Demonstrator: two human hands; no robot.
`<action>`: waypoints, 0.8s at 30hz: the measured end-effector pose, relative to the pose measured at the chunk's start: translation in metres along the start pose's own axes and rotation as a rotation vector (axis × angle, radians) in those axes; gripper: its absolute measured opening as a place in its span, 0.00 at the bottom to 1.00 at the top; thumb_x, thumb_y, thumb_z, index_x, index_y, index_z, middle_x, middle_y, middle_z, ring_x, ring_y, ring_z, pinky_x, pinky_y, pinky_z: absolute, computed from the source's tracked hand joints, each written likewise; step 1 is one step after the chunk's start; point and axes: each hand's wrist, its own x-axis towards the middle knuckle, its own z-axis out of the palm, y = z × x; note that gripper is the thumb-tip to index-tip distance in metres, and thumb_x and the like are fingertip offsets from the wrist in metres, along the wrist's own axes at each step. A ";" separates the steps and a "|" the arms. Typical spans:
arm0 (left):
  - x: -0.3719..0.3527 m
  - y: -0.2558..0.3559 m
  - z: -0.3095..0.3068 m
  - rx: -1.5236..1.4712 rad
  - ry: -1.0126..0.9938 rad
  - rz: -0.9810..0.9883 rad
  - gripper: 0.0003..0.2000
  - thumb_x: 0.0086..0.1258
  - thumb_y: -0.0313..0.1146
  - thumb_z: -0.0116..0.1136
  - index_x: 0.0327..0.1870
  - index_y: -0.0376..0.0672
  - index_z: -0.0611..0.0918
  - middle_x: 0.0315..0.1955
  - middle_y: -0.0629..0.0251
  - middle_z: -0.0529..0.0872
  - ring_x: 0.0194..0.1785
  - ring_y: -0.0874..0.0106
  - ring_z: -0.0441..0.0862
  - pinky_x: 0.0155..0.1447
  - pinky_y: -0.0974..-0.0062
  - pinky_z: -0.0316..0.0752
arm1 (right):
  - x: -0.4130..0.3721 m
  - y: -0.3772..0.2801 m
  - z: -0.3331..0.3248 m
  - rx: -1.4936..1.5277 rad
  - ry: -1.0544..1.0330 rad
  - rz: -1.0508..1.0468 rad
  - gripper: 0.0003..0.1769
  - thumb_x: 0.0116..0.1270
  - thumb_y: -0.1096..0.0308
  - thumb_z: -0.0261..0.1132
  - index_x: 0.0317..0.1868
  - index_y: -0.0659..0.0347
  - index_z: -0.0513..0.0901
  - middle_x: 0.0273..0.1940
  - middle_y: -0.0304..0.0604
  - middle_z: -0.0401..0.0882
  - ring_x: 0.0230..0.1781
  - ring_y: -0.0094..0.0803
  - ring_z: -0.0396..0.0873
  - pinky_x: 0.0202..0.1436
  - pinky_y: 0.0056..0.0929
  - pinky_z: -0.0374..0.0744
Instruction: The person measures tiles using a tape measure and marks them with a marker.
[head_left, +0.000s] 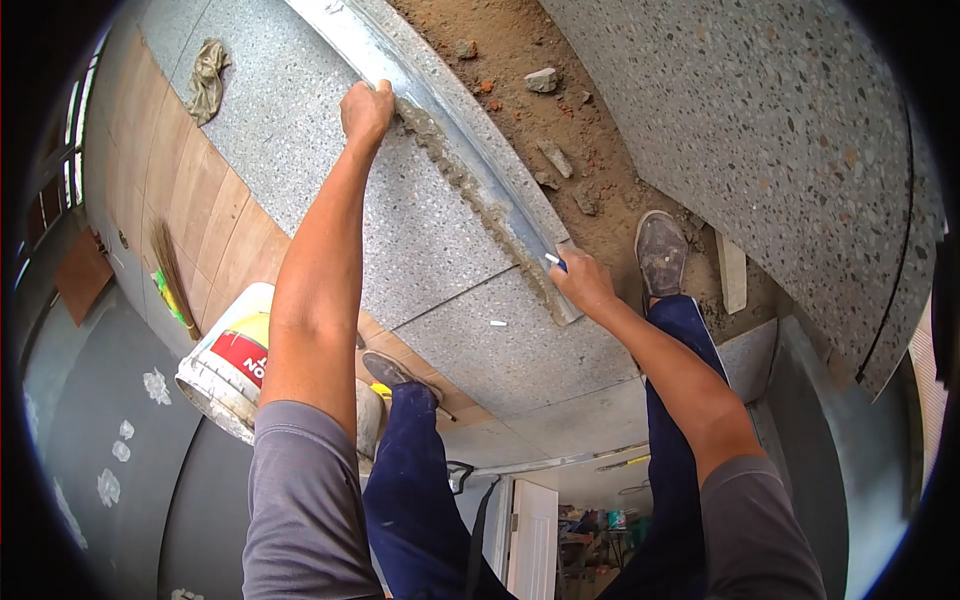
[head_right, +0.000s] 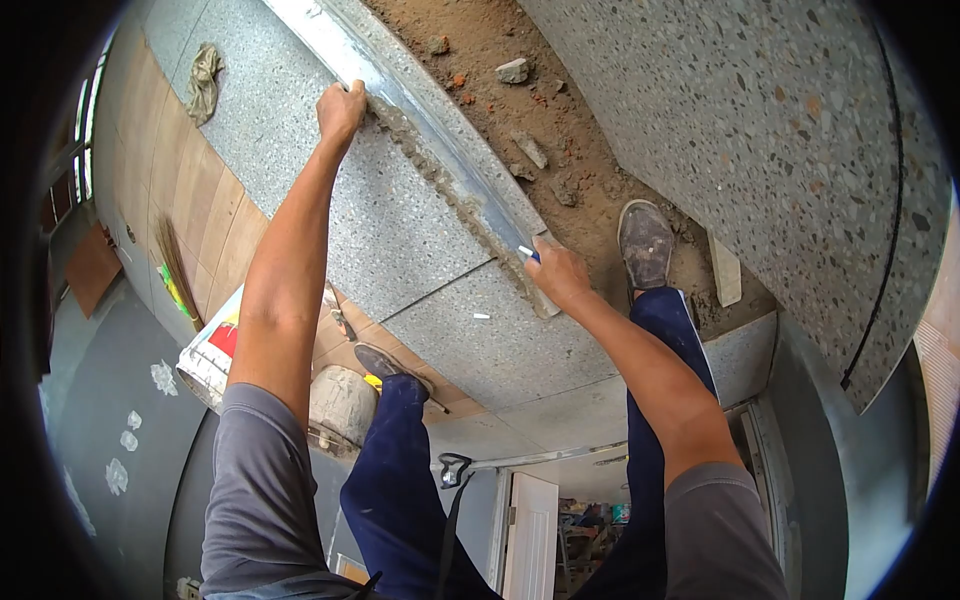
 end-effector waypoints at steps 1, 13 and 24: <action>-0.001 0.001 0.000 -0.013 0.007 -0.006 0.25 0.69 0.49 0.57 0.45 0.30 0.87 0.47 0.35 0.87 0.55 0.43 0.85 0.62 0.53 0.77 | 0.000 0.000 -0.001 -0.003 0.003 0.002 0.30 0.69 0.58 0.60 0.68 0.64 0.78 0.55 0.60 0.83 0.52 0.56 0.84 0.57 0.49 0.81; 0.001 -0.005 0.003 -0.051 0.013 0.024 0.24 0.67 0.48 0.58 0.42 0.30 0.87 0.46 0.36 0.88 0.53 0.44 0.86 0.60 0.53 0.78 | 0.000 0.005 0.006 0.010 0.048 -0.031 0.30 0.68 0.57 0.61 0.67 0.64 0.79 0.54 0.60 0.84 0.51 0.57 0.84 0.57 0.49 0.81; -0.001 -0.004 0.003 -0.080 0.015 0.013 0.23 0.66 0.47 0.59 0.43 0.31 0.88 0.45 0.38 0.88 0.52 0.45 0.87 0.59 0.54 0.78 | 0.002 0.007 0.010 0.005 0.039 -0.048 0.31 0.69 0.57 0.60 0.68 0.65 0.78 0.57 0.60 0.82 0.51 0.57 0.84 0.58 0.48 0.80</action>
